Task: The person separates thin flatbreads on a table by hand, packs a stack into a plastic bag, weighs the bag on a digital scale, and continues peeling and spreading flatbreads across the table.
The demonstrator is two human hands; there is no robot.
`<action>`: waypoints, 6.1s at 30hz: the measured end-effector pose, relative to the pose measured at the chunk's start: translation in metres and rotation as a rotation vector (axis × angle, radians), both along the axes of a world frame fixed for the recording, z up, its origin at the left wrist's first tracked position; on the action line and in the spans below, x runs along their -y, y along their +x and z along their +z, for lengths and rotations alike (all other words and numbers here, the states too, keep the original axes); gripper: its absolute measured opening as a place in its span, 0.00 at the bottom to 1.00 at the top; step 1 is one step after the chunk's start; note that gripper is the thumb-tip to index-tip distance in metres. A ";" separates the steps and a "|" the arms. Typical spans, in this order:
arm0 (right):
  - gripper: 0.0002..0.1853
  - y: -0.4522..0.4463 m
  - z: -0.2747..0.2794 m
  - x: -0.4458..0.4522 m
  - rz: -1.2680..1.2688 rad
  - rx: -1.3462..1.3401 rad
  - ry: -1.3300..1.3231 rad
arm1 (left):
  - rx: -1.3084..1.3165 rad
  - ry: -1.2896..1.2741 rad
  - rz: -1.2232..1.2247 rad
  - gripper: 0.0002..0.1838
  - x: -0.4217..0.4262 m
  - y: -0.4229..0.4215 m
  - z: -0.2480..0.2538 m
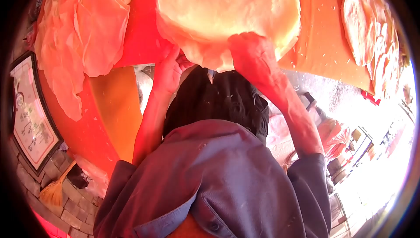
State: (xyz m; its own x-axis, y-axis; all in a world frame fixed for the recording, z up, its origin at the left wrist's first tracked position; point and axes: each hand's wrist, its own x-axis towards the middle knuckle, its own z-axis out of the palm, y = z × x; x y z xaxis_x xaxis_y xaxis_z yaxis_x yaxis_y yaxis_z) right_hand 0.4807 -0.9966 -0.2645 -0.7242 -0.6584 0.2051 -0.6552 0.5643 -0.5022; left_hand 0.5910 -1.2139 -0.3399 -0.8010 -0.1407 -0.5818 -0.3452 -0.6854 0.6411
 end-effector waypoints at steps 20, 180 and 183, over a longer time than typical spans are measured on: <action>0.03 0.011 -0.019 0.022 -0.020 0.097 -0.045 | 0.016 -0.237 0.117 0.07 -0.009 -0.017 -0.002; 0.35 -0.083 -0.035 -0.112 -0.852 1.264 -0.534 | -0.031 -0.317 -0.052 0.24 0.029 -0.096 0.019; 0.32 -0.088 -0.018 -0.106 -0.826 0.938 -0.626 | -0.040 -0.396 0.059 0.22 0.021 -0.097 0.022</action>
